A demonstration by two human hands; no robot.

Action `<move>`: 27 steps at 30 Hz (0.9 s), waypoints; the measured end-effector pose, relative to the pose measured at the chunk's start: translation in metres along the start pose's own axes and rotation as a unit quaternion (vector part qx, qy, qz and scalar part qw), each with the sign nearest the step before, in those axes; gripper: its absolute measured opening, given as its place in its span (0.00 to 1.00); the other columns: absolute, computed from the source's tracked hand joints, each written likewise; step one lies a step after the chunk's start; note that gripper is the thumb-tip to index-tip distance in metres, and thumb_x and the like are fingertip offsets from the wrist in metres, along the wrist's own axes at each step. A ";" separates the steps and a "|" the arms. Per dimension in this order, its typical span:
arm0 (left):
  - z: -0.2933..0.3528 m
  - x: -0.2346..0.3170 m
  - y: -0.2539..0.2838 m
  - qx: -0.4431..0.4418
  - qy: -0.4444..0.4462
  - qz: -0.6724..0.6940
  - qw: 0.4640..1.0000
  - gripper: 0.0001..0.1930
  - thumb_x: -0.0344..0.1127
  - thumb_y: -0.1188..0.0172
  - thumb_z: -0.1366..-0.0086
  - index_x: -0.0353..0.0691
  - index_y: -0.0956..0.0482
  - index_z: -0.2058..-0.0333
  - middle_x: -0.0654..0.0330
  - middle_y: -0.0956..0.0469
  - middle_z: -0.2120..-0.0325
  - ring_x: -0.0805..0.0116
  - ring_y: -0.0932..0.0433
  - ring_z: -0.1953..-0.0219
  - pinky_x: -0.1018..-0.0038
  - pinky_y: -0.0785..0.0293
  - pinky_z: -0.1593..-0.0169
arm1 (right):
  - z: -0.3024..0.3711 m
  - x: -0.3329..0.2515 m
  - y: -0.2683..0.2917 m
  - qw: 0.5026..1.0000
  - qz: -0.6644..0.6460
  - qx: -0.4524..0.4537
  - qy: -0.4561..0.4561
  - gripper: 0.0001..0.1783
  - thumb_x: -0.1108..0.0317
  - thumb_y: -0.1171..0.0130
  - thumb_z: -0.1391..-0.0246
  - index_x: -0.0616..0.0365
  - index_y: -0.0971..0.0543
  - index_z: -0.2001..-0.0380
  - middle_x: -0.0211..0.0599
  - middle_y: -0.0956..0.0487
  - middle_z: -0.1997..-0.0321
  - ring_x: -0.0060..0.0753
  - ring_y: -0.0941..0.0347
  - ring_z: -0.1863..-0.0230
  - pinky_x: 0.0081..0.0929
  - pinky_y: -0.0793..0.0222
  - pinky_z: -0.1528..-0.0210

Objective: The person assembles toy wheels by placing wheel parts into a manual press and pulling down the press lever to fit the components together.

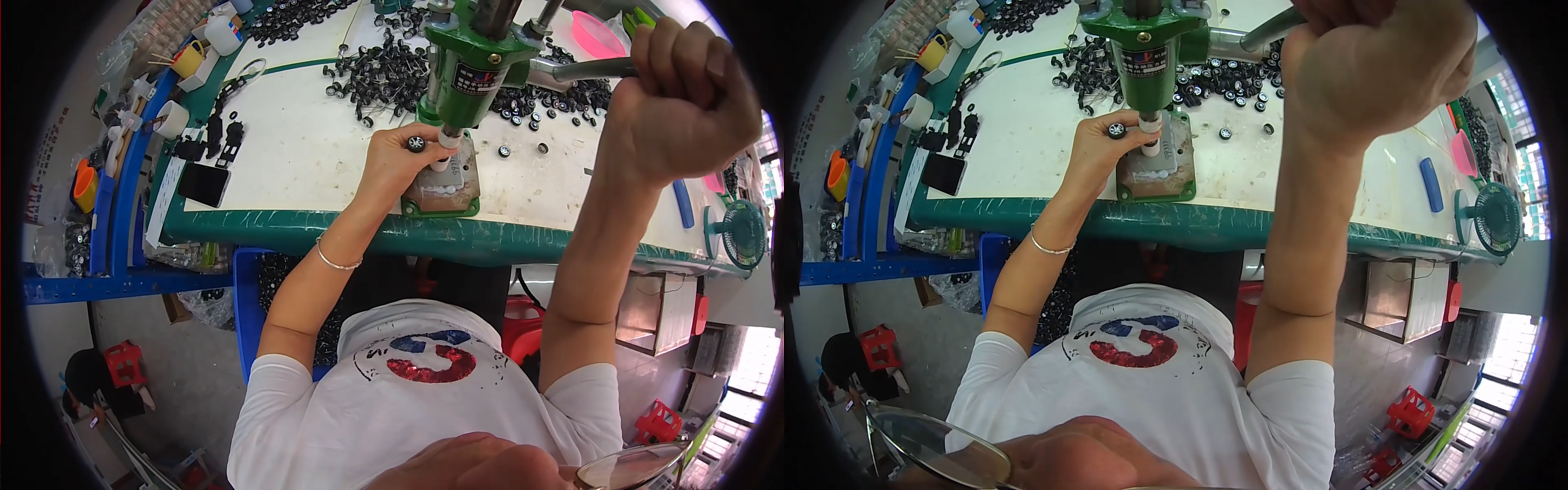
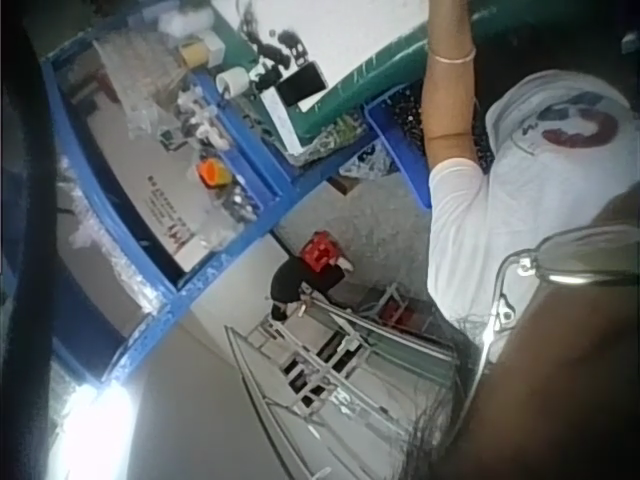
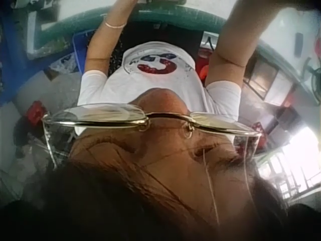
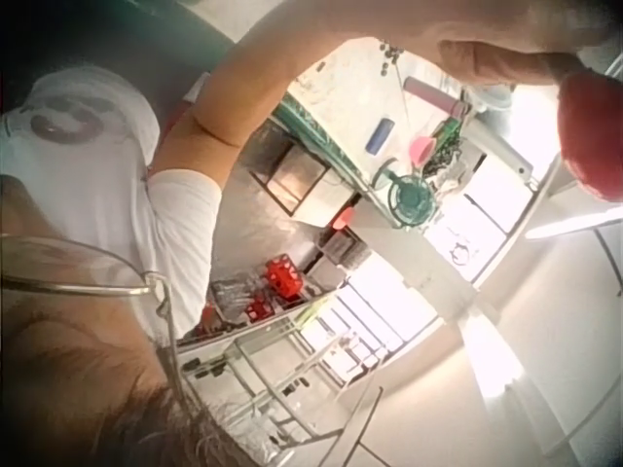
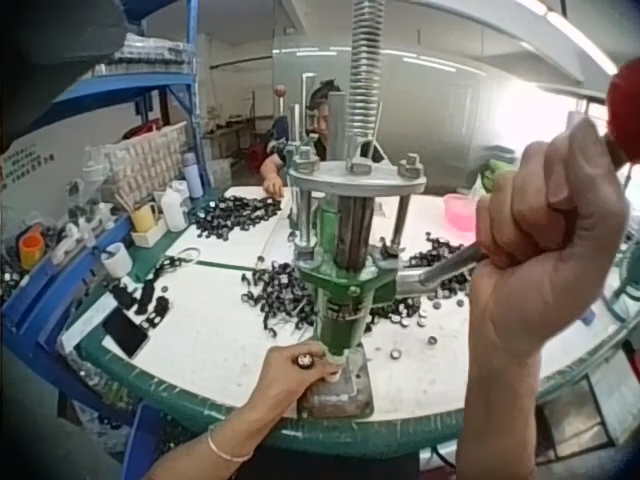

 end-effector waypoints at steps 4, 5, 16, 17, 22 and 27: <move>0.001 -0.003 -0.001 0.006 -0.001 0.002 1.000 0.09 0.29 0.32 0.48 0.36 0.17 0.66 0.63 0.19 0.73 0.80 0.25 0.74 0.82 0.28 0.68 | 0.005 0.003 -0.018 0.989 0.091 0.113 0.028 0.17 0.68 0.57 0.47 0.51 0.45 0.87 0.25 0.51 0.89 0.19 0.61 0.87 0.22 0.63 0.84; 0.001 -0.004 -0.001 -0.006 0.005 -0.006 1.000 0.09 0.29 0.34 0.46 0.36 0.17 0.65 0.63 0.19 0.73 0.80 0.25 0.73 0.82 0.29 0.67 | 0.005 0.004 -0.021 0.983 0.112 0.140 0.034 0.18 0.68 0.57 0.48 0.51 0.48 0.88 0.24 0.53 0.89 0.19 0.63 0.87 0.23 0.65 0.84; 0.000 -0.007 0.002 0.044 0.039 0.204 0.977 0.11 0.31 0.42 0.39 0.34 0.23 0.58 0.60 0.20 0.71 0.75 0.25 0.68 0.78 0.29 0.60 | -0.062 0.081 0.018 0.954 0.043 0.114 -0.275 0.13 0.58 0.45 0.41 0.56 0.28 0.70 0.16 0.39 0.84 0.09 0.47 0.86 0.10 0.54 0.85; -0.007 -0.015 0.014 0.062 0.039 0.217 0.973 0.12 0.32 0.43 0.39 0.35 0.24 0.57 0.60 0.21 0.72 0.74 0.26 0.68 0.77 0.30 0.60 | -0.059 0.082 0.019 0.954 0.045 0.115 -0.274 0.13 0.58 0.45 0.41 0.56 0.28 0.70 0.16 0.39 0.84 0.09 0.47 0.86 0.10 0.54 0.85; -0.016 -0.024 0.079 0.172 0.014 -0.065 0.983 0.07 0.34 0.36 0.44 0.44 0.16 0.66 0.70 0.24 0.78 0.82 0.32 0.78 0.84 0.39 0.76 | -0.015 0.087 0.023 0.945 0.017 0.174 -0.275 0.12 0.62 0.49 0.41 0.60 0.27 0.70 0.22 0.33 0.78 0.15 0.39 0.79 0.14 0.44 0.76; -0.039 -0.038 0.101 0.124 -0.103 -0.340 0.927 0.12 0.31 0.33 0.48 0.38 0.17 0.63 0.64 0.22 0.77 0.76 0.30 0.77 0.78 0.32 0.71 | 0.096 0.102 0.101 0.855 0.337 0.032 -0.394 0.13 0.69 0.44 0.48 0.59 0.22 0.58 0.27 0.22 0.68 0.17 0.31 0.74 0.19 0.36 0.75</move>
Point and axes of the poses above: each hand's wrist, its own z-axis away from the middle knuckle, its own y-axis out of the back of the hand, x = y × z, the point moved 1 cm from there along -z, towards the middle knuckle
